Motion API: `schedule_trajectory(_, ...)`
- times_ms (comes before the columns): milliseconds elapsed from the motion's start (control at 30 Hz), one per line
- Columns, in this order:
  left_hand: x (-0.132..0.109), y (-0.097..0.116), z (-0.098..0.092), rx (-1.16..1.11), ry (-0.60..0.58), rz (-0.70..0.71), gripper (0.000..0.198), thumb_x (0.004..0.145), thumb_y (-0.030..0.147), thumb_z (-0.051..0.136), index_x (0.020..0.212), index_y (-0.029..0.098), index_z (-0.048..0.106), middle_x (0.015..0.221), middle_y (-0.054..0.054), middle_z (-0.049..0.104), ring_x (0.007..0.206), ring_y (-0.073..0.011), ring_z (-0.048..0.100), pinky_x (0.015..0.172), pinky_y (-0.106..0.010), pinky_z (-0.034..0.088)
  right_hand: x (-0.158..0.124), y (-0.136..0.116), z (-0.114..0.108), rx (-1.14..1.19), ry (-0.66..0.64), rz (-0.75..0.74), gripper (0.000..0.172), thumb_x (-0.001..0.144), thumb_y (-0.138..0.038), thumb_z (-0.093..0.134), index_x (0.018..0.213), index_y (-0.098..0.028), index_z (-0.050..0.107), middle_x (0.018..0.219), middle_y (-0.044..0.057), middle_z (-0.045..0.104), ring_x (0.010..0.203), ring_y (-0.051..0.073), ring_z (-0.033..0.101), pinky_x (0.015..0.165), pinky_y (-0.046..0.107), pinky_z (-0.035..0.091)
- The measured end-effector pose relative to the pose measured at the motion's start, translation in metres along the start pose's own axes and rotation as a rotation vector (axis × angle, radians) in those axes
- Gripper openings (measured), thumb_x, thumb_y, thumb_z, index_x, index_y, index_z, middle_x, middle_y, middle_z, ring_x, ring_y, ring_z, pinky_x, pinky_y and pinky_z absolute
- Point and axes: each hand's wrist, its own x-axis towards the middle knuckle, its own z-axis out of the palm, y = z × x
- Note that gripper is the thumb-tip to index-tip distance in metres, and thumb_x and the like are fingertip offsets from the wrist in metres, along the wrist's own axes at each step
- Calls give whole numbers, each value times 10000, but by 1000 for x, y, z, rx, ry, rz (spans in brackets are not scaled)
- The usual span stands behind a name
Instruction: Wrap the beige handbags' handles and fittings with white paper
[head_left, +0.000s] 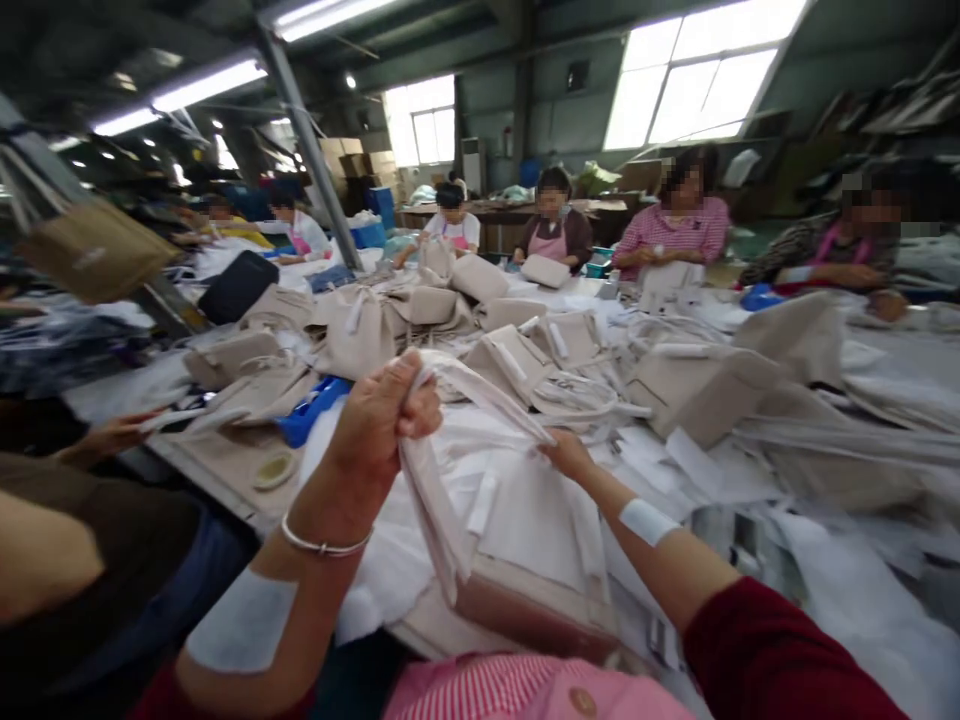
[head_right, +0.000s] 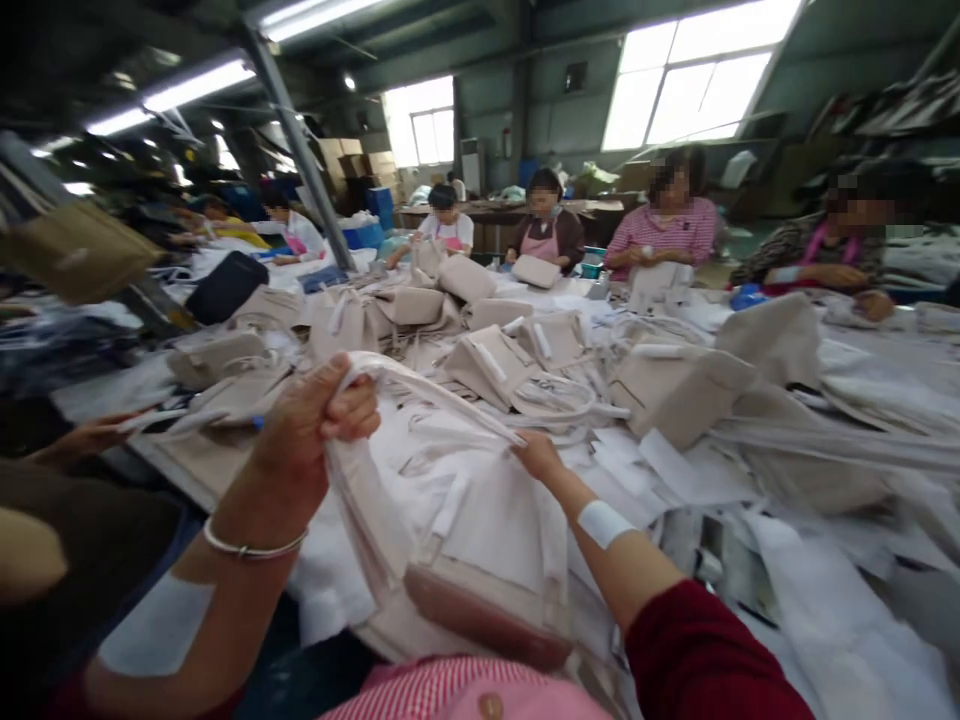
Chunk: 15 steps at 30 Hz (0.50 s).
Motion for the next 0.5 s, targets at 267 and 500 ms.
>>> schedule_trajectory(267, 47, -21, -12, 137, 82, 67, 255, 742, 306, 750, 708, 132, 566, 476, 86, 471, 362, -2, 357, 379, -121, 276, -26, 17, -28, 392, 81, 321, 348, 783, -427, 566, 923, -132, 684, 885, 122, 709, 840, 230, 629, 731, 329, 475)
schedule_trajectory(500, 12, -116, 2, 507, -91, -306, 291, 821, 407, 620, 752, 125, 604, 591, -20, 653, 442, -105, 570, 451, -208, 447, -85, -66, -46, 1221, -311, 179, 579, 820, -670, 499, 1031, -159, 673, 1023, 133, 698, 834, 207, 660, 685, 321, 502)
